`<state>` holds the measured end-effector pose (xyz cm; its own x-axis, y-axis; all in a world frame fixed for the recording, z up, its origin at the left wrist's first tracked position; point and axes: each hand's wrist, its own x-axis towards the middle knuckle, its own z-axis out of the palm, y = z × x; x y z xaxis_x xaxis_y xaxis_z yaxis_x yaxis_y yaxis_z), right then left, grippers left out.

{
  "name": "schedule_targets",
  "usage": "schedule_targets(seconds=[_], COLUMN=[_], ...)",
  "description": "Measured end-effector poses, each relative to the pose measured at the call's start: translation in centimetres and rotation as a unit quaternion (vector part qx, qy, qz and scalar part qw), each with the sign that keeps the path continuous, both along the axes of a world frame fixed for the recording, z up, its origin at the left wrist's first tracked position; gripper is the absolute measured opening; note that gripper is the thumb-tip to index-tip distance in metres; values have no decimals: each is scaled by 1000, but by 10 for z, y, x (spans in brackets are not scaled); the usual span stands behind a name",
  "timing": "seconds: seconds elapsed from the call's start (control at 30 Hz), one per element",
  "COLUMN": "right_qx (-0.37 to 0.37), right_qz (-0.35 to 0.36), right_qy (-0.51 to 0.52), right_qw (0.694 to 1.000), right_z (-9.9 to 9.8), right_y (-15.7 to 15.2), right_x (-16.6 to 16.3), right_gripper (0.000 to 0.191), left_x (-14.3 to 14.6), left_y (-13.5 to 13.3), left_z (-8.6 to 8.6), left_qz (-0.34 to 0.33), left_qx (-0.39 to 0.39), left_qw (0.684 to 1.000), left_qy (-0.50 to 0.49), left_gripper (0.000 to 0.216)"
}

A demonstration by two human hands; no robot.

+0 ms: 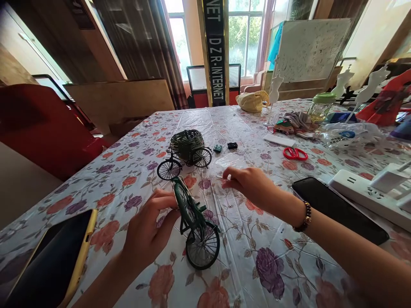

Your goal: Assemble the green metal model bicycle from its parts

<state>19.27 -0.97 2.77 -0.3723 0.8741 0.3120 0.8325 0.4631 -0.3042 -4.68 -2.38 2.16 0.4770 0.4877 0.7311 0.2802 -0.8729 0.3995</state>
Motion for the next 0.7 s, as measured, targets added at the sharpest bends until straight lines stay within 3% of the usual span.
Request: schedule_targets(seconds=[0.17, 0.27, 0.33, 0.43, 0.47, 0.53, 0.6, 0.7], right_qx=[-26, -30, -42, -93, -135, -313, -388, -408], right_qz=[62, 59, 42, 28, 34, 15, -7, -12], right_qy=[0, 44, 90, 170, 205, 371, 445, 445], right_qw=[998, 997, 994, 981, 969, 874, 807, 797], right_z=[-23, -22, -13, 6, 13, 23, 29, 29], right_y=[4, 1, -2, -10, -13, -19, -24, -30], right_x=[-12, -18, -18, -11, -8, -4, -2, -4], right_gripper=[20, 17, 27, 55, 62, 68, 63, 45], left_x=[1, 3, 5, 10, 12, 15, 18, 18], left_y=[1, 1, 1, 0, 0, 1, 2, 7], left_z=[0, -2, -4, -6, -7, -8, -10, -12], left_qz=[13, 22, 23, 33, 46, 86, 109, 76], left_qx=[23, 28, 25, -20, -45, -104, -174, -295], left_qw=[1000, 999, 999, 998, 997, 990, 978, 952], left_qy=[11, 18, 29, 39, 40, 40, 38, 27], left_gripper=[22, 18, 16, 12, 10, 11, 19, 36])
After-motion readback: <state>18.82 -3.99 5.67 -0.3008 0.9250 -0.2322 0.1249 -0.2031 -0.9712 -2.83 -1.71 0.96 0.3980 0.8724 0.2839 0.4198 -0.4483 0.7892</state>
